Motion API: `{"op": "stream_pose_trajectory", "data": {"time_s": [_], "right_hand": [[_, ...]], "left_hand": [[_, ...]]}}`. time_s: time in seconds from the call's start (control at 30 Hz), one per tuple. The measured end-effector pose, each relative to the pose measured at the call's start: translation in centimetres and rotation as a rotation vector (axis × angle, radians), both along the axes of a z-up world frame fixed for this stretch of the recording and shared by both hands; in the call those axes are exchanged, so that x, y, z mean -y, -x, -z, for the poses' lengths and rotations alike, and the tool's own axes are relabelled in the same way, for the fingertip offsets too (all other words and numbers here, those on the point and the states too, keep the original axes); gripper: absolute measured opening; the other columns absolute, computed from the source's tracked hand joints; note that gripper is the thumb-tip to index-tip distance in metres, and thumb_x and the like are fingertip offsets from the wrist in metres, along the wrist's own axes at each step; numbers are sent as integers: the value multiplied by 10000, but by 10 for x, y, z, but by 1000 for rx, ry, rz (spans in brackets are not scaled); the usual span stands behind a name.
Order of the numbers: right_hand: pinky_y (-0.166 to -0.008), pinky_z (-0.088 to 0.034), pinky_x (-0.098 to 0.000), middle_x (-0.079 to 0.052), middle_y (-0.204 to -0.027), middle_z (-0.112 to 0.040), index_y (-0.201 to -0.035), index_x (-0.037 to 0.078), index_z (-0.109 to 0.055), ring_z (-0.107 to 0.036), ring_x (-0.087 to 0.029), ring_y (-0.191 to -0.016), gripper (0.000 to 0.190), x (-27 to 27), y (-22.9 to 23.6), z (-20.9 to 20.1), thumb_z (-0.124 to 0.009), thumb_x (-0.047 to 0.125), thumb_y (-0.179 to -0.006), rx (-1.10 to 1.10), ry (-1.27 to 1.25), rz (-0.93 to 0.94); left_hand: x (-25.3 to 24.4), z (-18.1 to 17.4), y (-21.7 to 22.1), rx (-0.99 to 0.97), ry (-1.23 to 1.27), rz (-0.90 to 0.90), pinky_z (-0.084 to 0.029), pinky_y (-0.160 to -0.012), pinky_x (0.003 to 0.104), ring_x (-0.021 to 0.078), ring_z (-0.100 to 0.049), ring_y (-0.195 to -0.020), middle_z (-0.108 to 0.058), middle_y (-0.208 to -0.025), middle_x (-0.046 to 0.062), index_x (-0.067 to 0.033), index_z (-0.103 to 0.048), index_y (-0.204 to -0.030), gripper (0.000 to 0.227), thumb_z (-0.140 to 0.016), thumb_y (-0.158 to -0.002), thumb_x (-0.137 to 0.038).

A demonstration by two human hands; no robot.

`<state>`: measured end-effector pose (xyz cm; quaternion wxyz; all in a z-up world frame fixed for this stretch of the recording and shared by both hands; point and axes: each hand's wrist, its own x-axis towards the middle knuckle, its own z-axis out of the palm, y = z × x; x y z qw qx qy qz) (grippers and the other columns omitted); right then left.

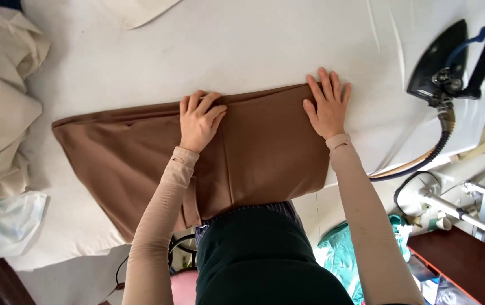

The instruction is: The person irons a brown garment on a table and then folds it, smoothing the fabric with their hands.

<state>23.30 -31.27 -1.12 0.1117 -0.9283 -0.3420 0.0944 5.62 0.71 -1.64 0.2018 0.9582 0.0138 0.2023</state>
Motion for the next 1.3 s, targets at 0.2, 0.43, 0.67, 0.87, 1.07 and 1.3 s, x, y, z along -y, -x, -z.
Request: {"op": "stream_pose_trajectory", "data": {"time_s": [0.2,0.43,0.67,0.87,1.07,1.3], "right_hand": [[-1089,-112,-611,8,-1226,-540,-1303,160,-597,-409,-256,-1245,459,36,-38,10,-771,338,-917,-26,-312,173],[-1158,-111,-605,64,-1047,-593,-912,232,-708,-445,-224,-1210,202,39,-48,-16,-860,348,-848,39,-183,-77],[-1176,-53,-545,44,-953,-656,-1117,214,-690,-501,-211,-1108,376,36,-61,-22,-866,252,-786,-133,-201,-17],[-1178,12,-583,48,-1019,-679,-1005,215,-688,-495,-216,-1167,321,28,-66,-38,-858,311,-750,-308,-144,-16],[-1196,86,-564,37,-902,-641,-1031,202,-632,-519,-101,-1091,419,29,-83,-53,-832,369,-703,-335,16,-72],[-1193,67,-546,61,-791,-616,-1055,263,-677,-449,-214,-1151,316,30,-93,-66,-758,429,-798,-403,21,-45]], "left_hand": [[0,-7,-6,-74,-41,15,-352,-937,415,249,-516,-1100,-619,-1084,-18,-215,-688,-926,139,-772,-817,-231],[2,-22,-11,-149,-85,76,-351,-951,427,265,-509,-1080,-585,-1076,34,-162,-642,-1125,288,-747,-858,-178],[2,-20,-10,-190,-76,63,-346,-966,432,252,-504,-1107,-586,-1110,23,-196,-659,-1102,281,-754,-837,-192],[1,-16,-10,-201,-85,66,-342,-971,426,241,-500,-1113,-583,-1119,13,-206,-658,-1108,261,-740,-860,-206],[4,-39,-16,-157,-102,63,-390,-909,441,242,-529,-1028,-600,-1153,-15,-190,-656,-1080,237,-737,-866,-129],[4,-40,-15,-174,-126,47,-382,-936,452,233,-527,-1041,-599,-1163,-31,-211,-663,-1088,250,-745,-867,-127]]}}
